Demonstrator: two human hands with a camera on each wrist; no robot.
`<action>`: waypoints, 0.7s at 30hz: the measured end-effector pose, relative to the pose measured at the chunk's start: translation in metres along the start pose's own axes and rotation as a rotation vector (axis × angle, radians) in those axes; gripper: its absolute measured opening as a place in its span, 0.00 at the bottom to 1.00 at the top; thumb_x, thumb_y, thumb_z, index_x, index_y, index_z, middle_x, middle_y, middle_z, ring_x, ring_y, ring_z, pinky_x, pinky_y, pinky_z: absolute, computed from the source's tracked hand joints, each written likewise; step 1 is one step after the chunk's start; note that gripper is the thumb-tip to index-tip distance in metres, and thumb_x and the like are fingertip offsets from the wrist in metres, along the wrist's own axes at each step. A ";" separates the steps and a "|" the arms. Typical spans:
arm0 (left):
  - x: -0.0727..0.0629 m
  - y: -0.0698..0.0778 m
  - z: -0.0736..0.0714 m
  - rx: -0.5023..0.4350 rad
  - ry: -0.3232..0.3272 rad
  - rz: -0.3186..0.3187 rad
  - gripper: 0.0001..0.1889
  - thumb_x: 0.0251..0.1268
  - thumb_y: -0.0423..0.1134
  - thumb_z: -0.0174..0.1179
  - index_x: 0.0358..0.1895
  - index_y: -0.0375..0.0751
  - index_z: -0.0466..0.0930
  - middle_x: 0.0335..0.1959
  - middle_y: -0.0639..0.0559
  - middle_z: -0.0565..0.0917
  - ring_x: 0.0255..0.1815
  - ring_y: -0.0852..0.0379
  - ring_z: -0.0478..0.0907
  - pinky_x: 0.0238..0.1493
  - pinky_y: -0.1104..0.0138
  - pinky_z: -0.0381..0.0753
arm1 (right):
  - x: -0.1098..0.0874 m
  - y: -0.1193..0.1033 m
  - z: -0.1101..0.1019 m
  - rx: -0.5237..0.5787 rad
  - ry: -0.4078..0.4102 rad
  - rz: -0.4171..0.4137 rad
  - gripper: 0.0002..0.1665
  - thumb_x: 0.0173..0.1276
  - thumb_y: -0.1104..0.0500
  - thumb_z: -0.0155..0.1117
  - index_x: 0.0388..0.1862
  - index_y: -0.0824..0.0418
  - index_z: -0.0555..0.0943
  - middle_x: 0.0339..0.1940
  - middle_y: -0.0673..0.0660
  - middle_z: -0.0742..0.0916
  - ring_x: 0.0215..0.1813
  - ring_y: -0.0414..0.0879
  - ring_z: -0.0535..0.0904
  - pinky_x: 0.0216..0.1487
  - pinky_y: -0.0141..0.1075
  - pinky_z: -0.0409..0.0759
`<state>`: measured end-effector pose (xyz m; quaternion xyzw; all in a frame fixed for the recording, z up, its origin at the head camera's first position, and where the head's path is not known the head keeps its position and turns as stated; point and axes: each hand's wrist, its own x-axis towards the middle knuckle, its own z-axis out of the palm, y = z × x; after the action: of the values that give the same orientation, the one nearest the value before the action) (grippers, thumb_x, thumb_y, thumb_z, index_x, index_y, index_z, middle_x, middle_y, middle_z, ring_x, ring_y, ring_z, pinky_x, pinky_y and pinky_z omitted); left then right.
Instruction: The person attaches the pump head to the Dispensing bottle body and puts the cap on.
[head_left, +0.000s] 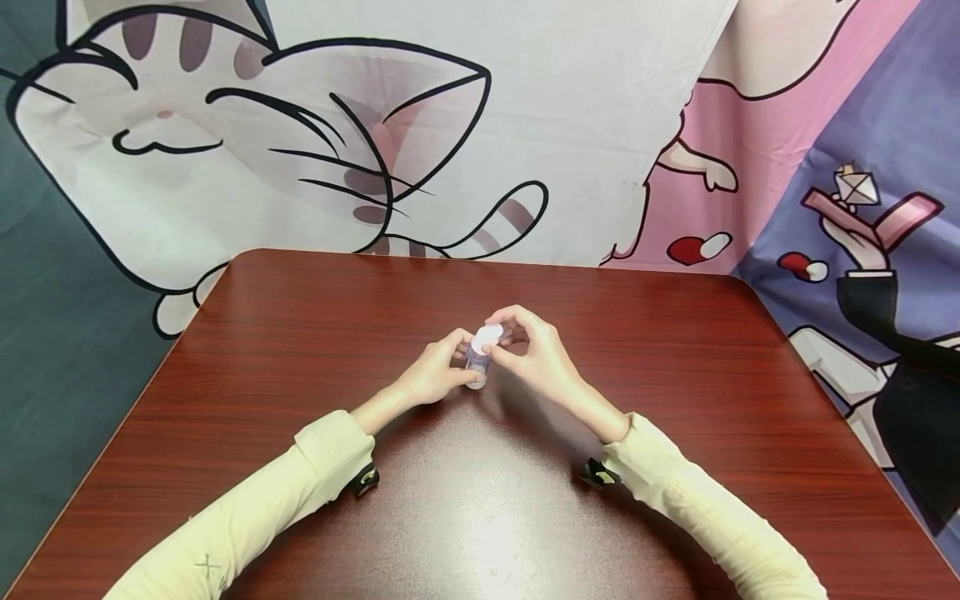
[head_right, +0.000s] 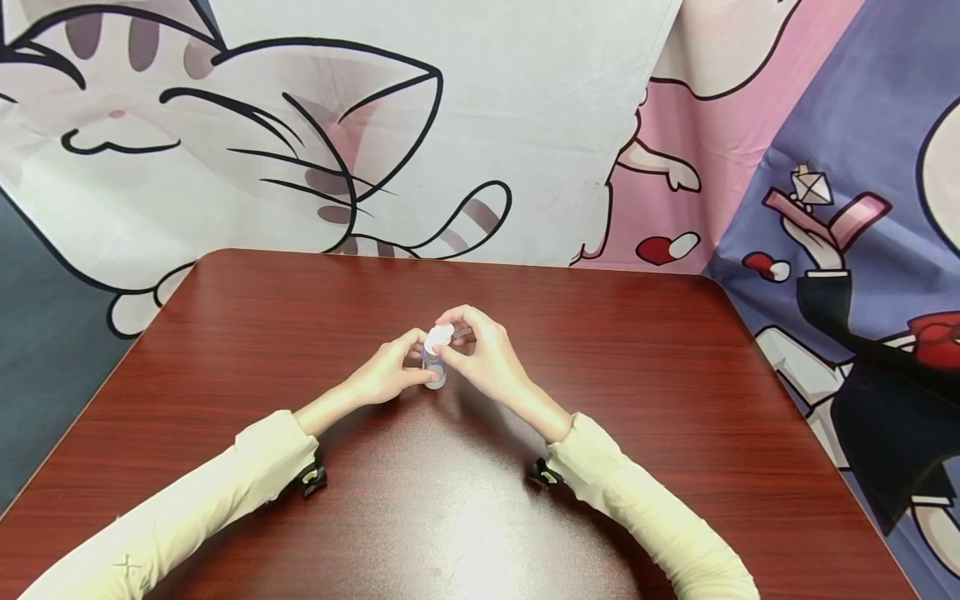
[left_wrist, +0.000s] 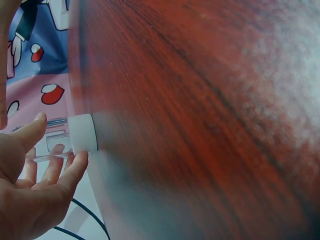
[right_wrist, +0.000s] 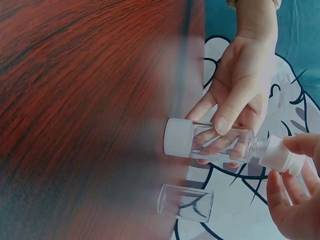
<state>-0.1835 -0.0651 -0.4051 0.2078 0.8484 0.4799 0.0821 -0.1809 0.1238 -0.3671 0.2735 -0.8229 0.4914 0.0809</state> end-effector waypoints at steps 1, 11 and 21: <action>0.000 0.000 0.000 -0.003 0.000 -0.004 0.21 0.59 0.33 0.65 0.54 0.35 0.69 0.51 0.40 0.82 0.54 0.45 0.80 0.54 0.55 0.79 | 0.000 0.000 0.000 -0.001 0.000 -0.005 0.17 0.58 0.69 0.69 0.46 0.63 0.78 0.39 0.58 0.86 0.38 0.46 0.82 0.45 0.41 0.84; 0.000 0.000 0.000 -0.014 -0.005 -0.001 0.20 0.59 0.32 0.65 0.53 0.35 0.69 0.53 0.39 0.81 0.55 0.44 0.80 0.55 0.56 0.80 | 0.000 0.002 0.004 0.030 -0.002 -0.025 0.17 0.57 0.71 0.68 0.46 0.65 0.78 0.41 0.59 0.84 0.42 0.47 0.82 0.46 0.36 0.83; 0.000 0.000 0.000 -0.005 -0.012 -0.014 0.20 0.60 0.33 0.65 0.53 0.35 0.69 0.53 0.40 0.81 0.56 0.45 0.80 0.55 0.55 0.79 | 0.000 0.002 0.005 0.077 -0.011 -0.036 0.18 0.58 0.73 0.66 0.48 0.65 0.78 0.44 0.61 0.83 0.44 0.52 0.82 0.49 0.43 0.83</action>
<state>-0.1835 -0.0654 -0.4047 0.2043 0.8482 0.4801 0.0910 -0.1810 0.1207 -0.3709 0.2938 -0.7989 0.5195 0.0745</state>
